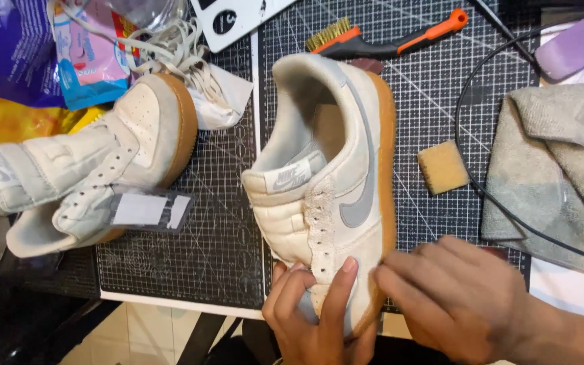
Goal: Restoring a pair of white sneakers by sanding the midsole and cleaning the edges with a small tool.
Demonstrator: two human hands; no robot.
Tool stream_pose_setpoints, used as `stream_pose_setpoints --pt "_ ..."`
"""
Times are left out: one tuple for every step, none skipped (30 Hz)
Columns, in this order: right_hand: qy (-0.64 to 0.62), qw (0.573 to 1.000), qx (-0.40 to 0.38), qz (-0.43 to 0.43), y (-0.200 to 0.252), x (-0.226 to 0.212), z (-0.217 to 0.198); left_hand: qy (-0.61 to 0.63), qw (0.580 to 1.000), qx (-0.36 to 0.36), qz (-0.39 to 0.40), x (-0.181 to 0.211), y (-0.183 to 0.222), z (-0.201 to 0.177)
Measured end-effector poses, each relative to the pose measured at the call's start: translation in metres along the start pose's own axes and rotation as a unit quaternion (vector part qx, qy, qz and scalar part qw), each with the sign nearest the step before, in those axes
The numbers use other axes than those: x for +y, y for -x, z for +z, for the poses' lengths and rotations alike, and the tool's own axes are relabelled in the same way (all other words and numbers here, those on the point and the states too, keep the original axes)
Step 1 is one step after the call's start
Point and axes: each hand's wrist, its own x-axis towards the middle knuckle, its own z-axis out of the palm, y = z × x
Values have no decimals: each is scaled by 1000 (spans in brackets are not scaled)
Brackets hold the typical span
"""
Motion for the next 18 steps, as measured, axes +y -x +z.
stream_pose_setpoints --pt "-9 1000 -8 -21 -1 1 -1 -12 999 33 -22 3 -2 4" --pt "-18 999 -17 -42 -3 2 -2 -23 997 65 -44 5 -3 7" --pt "-19 999 -15 -49 -3 2 -1 -27 996 71 -46 6 -4 6" --pt "-17 1000 15 -12 -3 3 0 -22 996 68 -51 7 -4 6" --pt "-11 998 48 33 -1 1 2 -12 997 60 -48 5 -4 5" --pt "-9 998 52 35 -1 0 1 -11 997 60 -42 7 -3 7" --pt "-24 998 55 31 0 -1 1 -17 995 81 -60 9 -3 9" --pt "-39 997 58 26 0 -2 1 -23 992 102 -77 10 -3 11" --pt "-37 997 60 24 2 -2 1 -22 991 105 -75 10 -4 12" --pt "-41 998 53 13 3 -2 3 -23 991 106 -72 8 -4 14" --pt "-52 998 42 4 5 -5 5 -28 992 103 -74 8 -1 12" --pt "-56 998 41 4 2 -5 5 -31 992 100 -77 7 -2 11" --pt "-32 997 62 27 0 -4 5 -23 993 102 -64 6 -4 11" --pt "-7 995 83 51 -3 -3 5 -16 993 103 -51 6 -5 11" --pt "-7 995 84 53 -3 -4 5 -15 994 101 -50 7 -4 10" --pt "-1 997 68 26 -2 -6 5 -22 994 89 -66 8 -2 9" --pt "6 999 51 -1 -1 -6 5 -27 993 78 -82 9 -1 9" --pt "7 999 51 2 -1 -6 4 -26 994 76 -80 8 -1 9"
